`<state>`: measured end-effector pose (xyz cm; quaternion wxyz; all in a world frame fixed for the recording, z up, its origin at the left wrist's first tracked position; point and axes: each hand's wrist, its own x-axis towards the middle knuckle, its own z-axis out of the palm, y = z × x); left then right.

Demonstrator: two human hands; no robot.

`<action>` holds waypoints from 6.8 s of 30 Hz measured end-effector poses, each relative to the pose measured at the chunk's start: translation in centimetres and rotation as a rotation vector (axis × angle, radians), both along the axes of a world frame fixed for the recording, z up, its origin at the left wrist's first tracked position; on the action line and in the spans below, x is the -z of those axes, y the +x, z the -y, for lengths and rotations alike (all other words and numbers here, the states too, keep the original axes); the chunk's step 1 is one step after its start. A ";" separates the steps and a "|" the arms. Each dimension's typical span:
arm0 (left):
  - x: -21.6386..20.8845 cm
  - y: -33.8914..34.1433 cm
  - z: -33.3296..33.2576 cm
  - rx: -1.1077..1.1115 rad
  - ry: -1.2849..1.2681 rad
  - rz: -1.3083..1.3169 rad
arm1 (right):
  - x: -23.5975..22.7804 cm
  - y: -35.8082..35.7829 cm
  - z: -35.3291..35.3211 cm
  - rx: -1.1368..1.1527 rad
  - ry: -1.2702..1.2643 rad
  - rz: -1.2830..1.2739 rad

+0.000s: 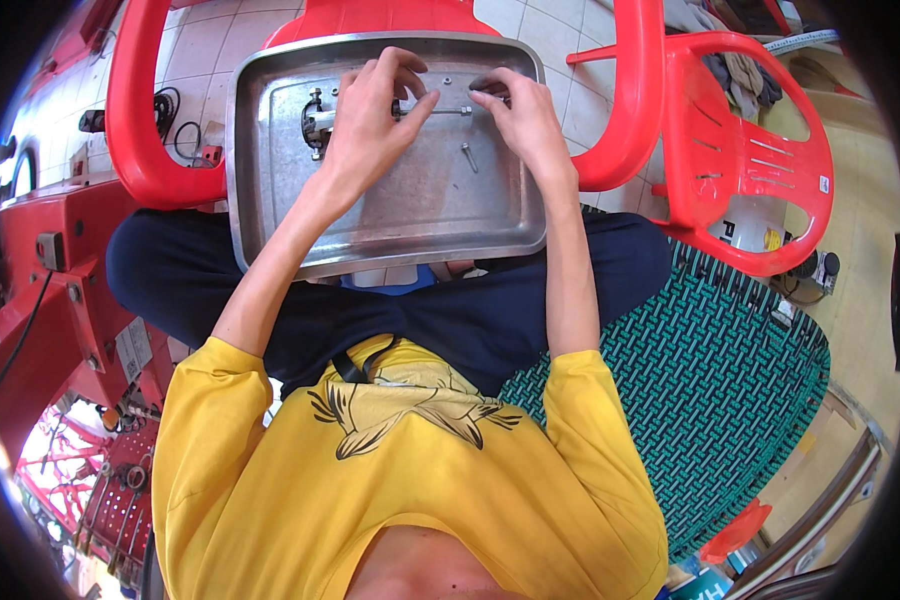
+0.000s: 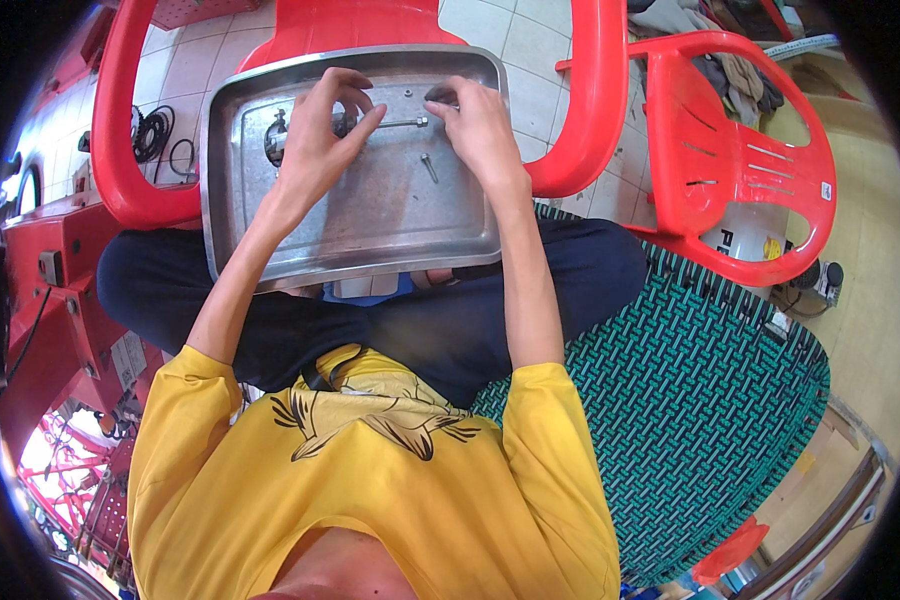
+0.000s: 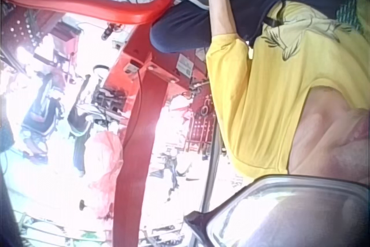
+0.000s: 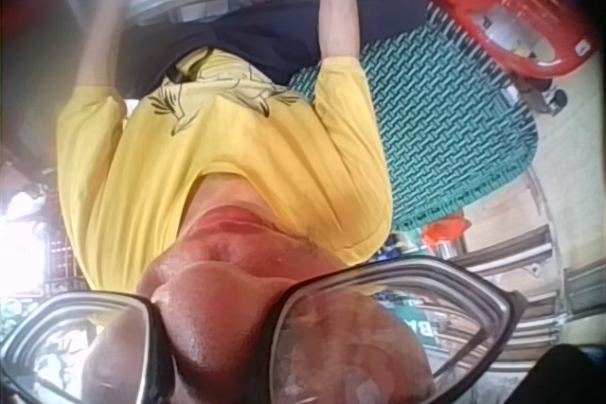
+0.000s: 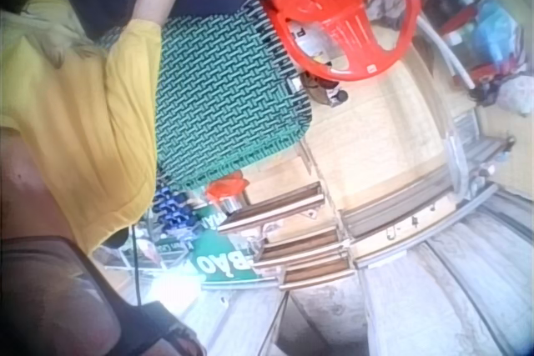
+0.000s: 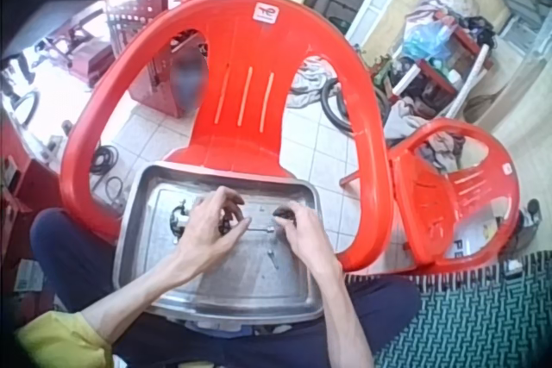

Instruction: The person assembles a carburetor component by inserting small metal pins and internal pieces into the housing resting on a metal tray.

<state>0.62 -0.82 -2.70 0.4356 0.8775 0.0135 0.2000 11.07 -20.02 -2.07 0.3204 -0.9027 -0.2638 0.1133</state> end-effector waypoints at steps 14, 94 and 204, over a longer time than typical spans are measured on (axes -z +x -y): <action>-0.8 -0.4 0.4 0.006 -0.065 0.056 | -2.4 -1.5 -1.1 -0.077 0.563 -0.600; -0.4 -0.1 -0.2 -0.010 0.114 0.067 | -3.7 -2.3 -1.8 -0.066 0.501 0.116; -0.1 0.3 -1.3 0.083 0.585 0.071 | -1.9 -1.8 0.9 -0.041 -0.386 0.195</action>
